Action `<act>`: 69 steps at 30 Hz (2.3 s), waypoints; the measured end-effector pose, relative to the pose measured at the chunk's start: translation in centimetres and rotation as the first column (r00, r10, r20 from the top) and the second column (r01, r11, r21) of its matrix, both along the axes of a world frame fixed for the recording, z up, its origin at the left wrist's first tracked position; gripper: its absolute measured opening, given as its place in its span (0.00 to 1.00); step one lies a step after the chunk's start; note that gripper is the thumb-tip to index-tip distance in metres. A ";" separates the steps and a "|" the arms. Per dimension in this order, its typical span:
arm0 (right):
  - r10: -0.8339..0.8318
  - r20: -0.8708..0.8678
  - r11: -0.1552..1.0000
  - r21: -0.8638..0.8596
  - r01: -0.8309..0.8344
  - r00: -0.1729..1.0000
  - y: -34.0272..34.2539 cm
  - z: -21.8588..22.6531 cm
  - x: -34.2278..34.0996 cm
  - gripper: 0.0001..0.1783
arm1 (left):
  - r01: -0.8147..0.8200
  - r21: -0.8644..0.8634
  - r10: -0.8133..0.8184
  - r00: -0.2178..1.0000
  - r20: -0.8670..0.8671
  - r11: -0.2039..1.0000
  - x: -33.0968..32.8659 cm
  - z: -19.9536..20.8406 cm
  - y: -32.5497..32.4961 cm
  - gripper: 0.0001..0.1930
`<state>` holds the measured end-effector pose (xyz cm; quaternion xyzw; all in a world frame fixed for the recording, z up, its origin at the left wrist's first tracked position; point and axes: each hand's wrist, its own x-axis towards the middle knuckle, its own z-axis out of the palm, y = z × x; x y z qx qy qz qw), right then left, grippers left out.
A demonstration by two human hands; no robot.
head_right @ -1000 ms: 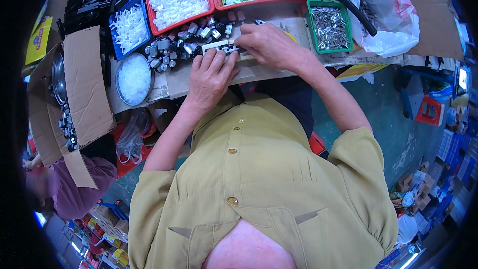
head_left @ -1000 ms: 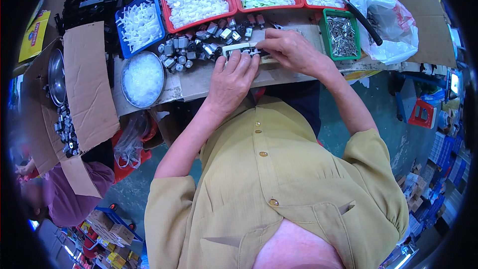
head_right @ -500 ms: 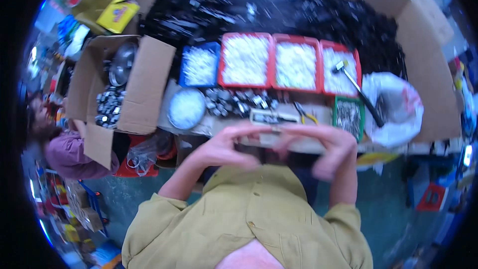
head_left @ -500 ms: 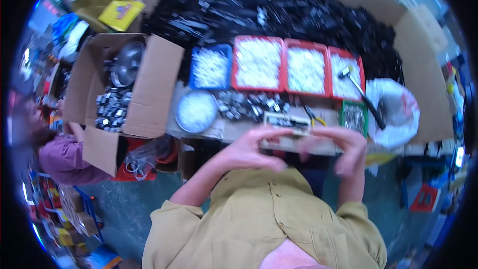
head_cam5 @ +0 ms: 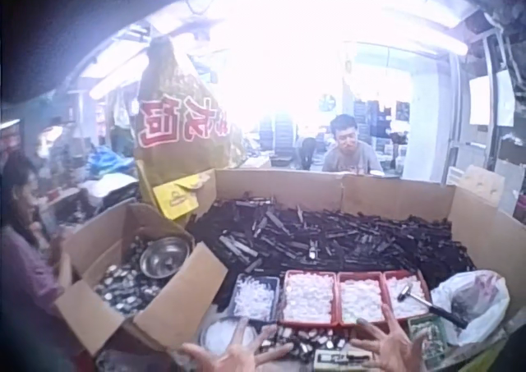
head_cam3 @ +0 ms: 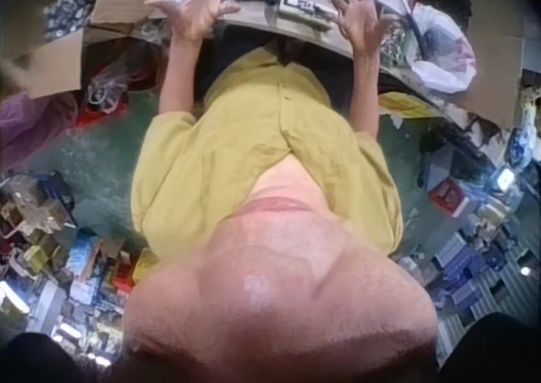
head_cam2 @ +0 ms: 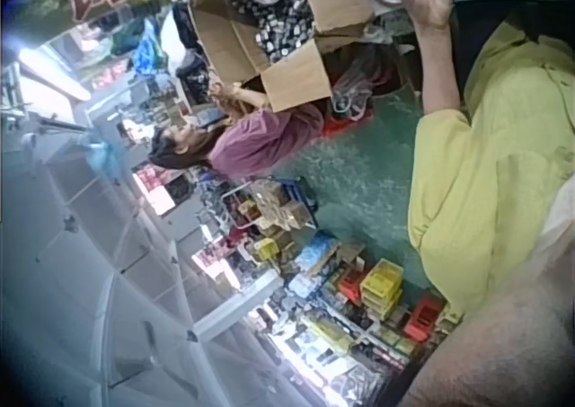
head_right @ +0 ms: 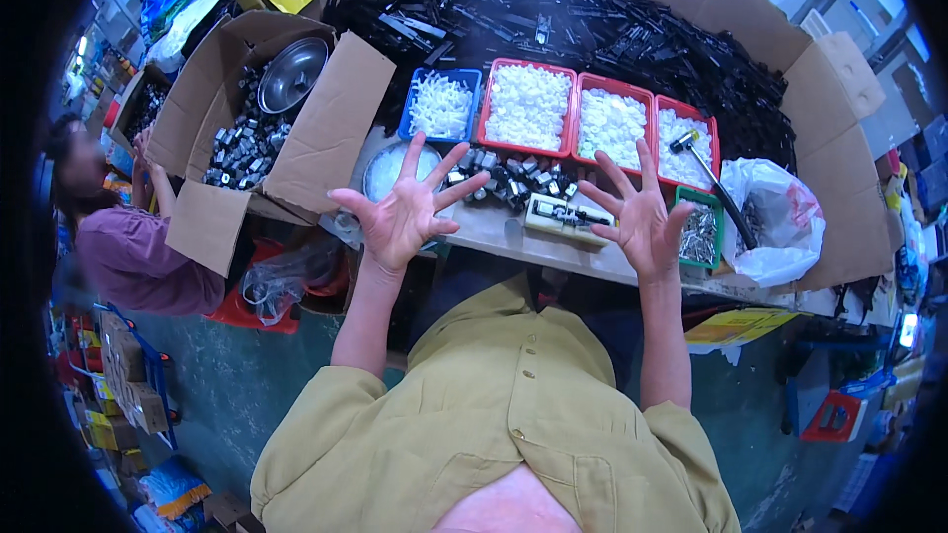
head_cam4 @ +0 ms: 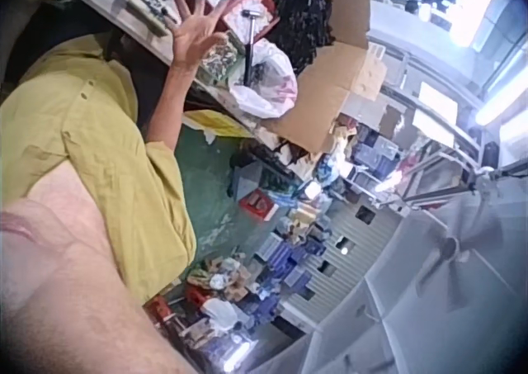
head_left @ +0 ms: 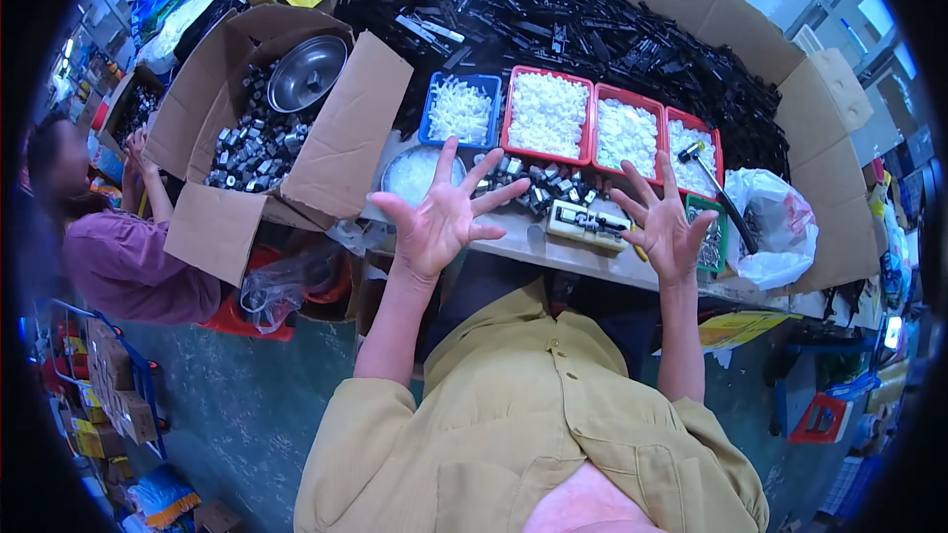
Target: The person assembles small metal locks at a workbench. They pick up lock bodies and pins, place them into a wooden jig, and use a hammer to secure the components. The person repeatedly handles the lock parts and tools, organizing them into trays on the table.
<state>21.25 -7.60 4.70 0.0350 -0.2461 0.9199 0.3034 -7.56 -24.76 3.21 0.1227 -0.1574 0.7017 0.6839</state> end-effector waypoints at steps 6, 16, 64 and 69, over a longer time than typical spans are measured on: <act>-0.042 0.189 0.991 0.130 0.018 0.981 -2.1 1.6 1.4 0.54 | 0.051 -0.014 -0.048 0.981 0.187 0.999 0.3 1.7 -2.9 0.65; -0.409 0.411 0.906 0.290 0.309 0.815 -1.2 1.1 9.7 0.33 | -0.577 -0.342 0.189 0.669 -0.719 0.742 -2.4 4.0 0.8 0.37; -0.995 0.018 0.070 0.823 -0.564 -0.097 8.5 -4.3 13.7 0.11 | -0.266 0.737 -0.319 -0.945 -0.072 0.621 -16.3 -1.2 17.8 0.13; -0.987 0.126 0.159 0.792 -0.590 -0.096 8.9 -3.0 13.0 0.06 | -0.467 0.739 -0.377 -0.875 -0.304 0.486 -16.0 -0.1 16.1 0.13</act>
